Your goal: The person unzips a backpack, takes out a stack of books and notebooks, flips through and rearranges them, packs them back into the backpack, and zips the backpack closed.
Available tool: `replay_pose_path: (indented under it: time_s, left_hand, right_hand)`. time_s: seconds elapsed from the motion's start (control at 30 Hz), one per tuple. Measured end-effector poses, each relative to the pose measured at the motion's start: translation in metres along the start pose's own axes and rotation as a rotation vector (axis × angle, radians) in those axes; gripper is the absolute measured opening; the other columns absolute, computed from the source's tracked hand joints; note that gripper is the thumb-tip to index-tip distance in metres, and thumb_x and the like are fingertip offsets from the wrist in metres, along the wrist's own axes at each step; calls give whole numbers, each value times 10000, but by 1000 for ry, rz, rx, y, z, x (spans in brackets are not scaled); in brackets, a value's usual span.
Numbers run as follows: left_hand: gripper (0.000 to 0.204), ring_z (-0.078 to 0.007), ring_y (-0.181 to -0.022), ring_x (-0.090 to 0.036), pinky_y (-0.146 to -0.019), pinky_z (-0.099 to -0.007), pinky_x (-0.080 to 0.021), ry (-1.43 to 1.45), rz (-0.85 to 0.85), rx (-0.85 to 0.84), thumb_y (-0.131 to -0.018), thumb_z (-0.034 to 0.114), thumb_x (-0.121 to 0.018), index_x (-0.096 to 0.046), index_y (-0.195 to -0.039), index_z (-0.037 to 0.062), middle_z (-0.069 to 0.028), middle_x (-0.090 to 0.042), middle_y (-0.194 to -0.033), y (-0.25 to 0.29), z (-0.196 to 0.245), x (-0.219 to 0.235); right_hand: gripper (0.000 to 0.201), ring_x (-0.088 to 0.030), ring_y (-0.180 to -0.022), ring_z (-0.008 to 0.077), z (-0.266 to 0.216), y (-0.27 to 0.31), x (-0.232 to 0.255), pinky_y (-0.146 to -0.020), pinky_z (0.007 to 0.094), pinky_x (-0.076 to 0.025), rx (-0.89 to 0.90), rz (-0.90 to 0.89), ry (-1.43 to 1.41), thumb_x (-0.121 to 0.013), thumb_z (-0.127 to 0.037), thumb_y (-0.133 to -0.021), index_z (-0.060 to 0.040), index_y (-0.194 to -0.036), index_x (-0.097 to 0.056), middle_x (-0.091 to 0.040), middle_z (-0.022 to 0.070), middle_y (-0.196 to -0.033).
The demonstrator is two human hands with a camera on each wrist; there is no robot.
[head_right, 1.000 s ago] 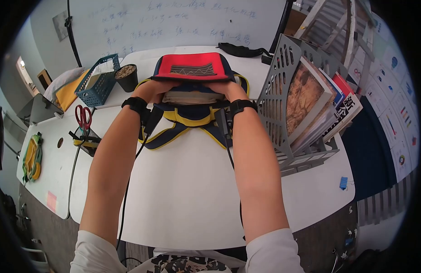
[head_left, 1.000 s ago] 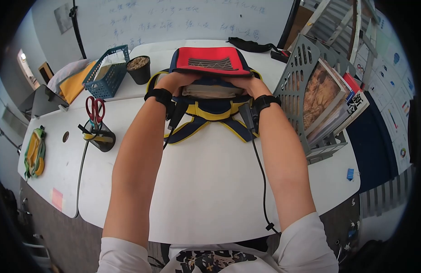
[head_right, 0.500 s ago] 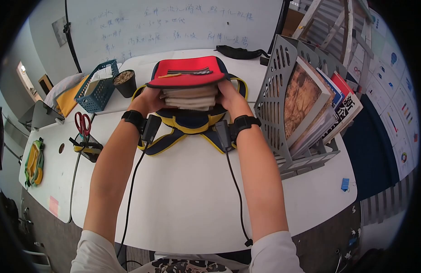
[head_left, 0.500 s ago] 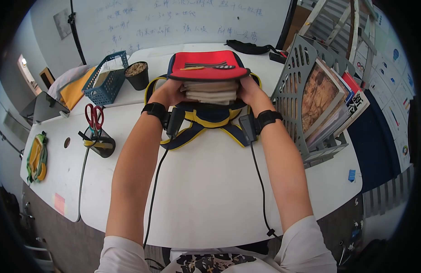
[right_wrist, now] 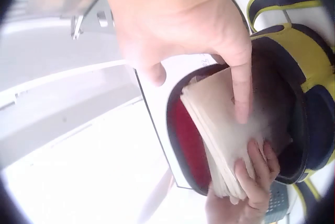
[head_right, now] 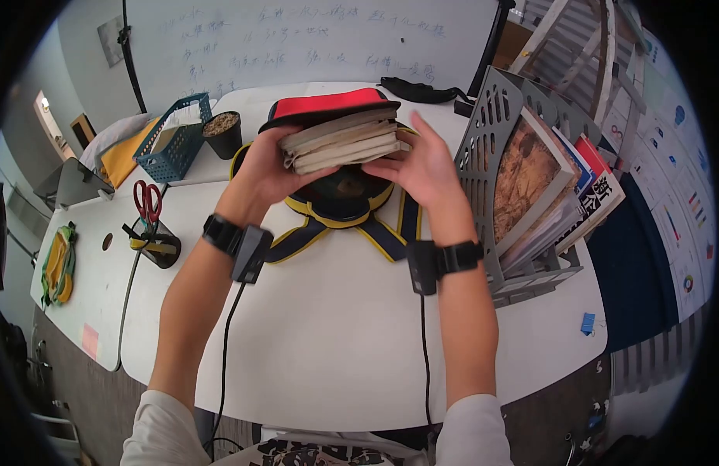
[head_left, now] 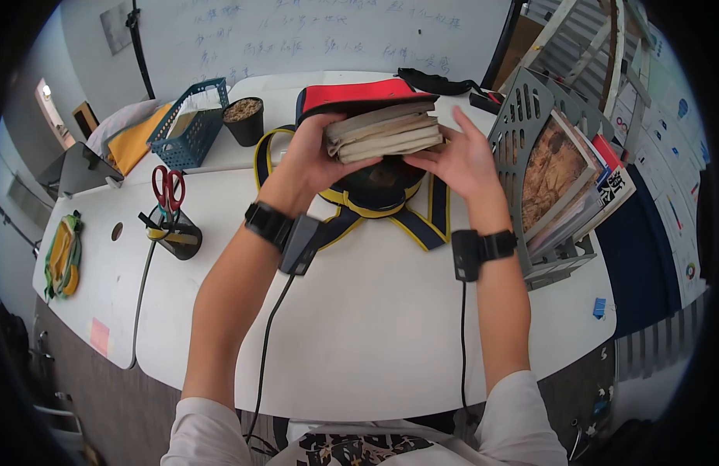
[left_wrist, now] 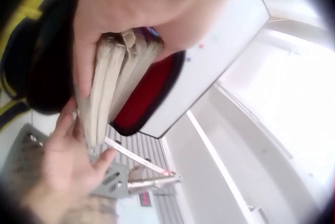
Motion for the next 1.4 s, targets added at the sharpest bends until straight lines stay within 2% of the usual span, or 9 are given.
replay_pose_path:
  time_s: [0.1,0.2,0.37,0.57,0.63,0.7,0.77,0.97,1.4]
  left_hand:
    - [449,-380,-1197,-524,-916,-558,-522,-36,-54,-39,-936,214,-481,-397,-1299,-35,-234,-493,-1283,41,-13,-10]
    - [517,-352,-1211,-524,-949,-533,-498,-118,-70,43,-903,203,-534,-372,-1350,2,-201,-502,-1311,99,-43,-16]
    - [807,-298,-1277,-475,-1005,-465,-454,-281,-157,56,-839,129,-615,-148,-1496,102,-168,-411,-1415,160,-106,11]
    - [945,-225,-1317,-389,-1044,-403,-408,-826,-259,35,-776,-28,-691,-87,-1496,73,-130,-362,-1448,161,-130,25]
    - [932,-226,-1321,-383,-1045,-392,-405,-934,-317,-87,-783,-14,-705,-103,-1490,63,-131,-355,-1450,151,-121,21]
    - [919,-226,-1324,-377,-1046,-380,-401,-1030,-361,-185,-790,0,-720,-120,-1483,54,-131,-347,-1452,147,-111,13]
    - [927,-216,-1299,-412,-1038,-380,-414,-1025,-369,-3,-770,23,-758,-158,-1476,57,-121,-384,-1431,136,-104,6]
    - [999,-200,-1279,-433,-1058,-379,-393,-738,-285,-219,-716,84,-831,-173,-1468,60,-105,-448,-1377,133,-78,4]
    - [911,-200,-1272,-419,-1069,-366,-354,-803,-355,-214,-729,171,-835,-269,-1427,22,-116,-450,-1367,129,-90,6]
  right_hand:
    - [592,-511,-1225,321,15,38,15,-1002,518,-418,-70,228,-191,-490,-497,-951,-72,-1359,-436,-510,137,-1339]
    - [725,-522,-1216,254,37,73,2,-1022,386,-421,20,157,-12,-456,-618,-924,-46,-1368,-448,-525,125,-1347]
    - [654,-505,-1231,228,59,151,-11,-1042,378,-404,-32,-12,-85,-497,-485,-947,-48,-1420,-379,-498,119,-1375]
    - [795,-483,-1254,295,83,183,2,-1044,395,-405,-156,144,83,-657,-42,-716,-6,-1427,-304,-467,179,-1378]
    - [742,-543,-1199,283,66,179,-2,-1014,406,-440,63,122,161,-665,13,-685,-1,-1377,-401,-523,155,-1341]
    - [776,-527,-1204,265,51,173,-8,-1014,394,-434,144,39,255,-710,-5,-686,-6,-1386,-376,-516,149,-1326]
    - [814,-512,-1208,246,47,174,-12,-1014,382,-428,222,-43,346,-755,-22,-688,-11,-1395,-350,-508,142,-1310]
    - [865,-501,-1207,199,45,173,-12,-1008,349,-426,376,-79,510,-859,-137,-694,-41,-1397,-366,-518,92,-1298]
    - [638,-580,-1073,167,64,172,6,-931,317,-477,280,-23,629,-846,-100,-714,-11,-1260,-527,-621,98,-1172]
Point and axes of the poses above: each hand's wrist, its own y-axis away from the middle knuckle, its own x-axis out of the back of the hand, z = x × y, the point moved 8 cm from there along -y, towards the middle knuckle
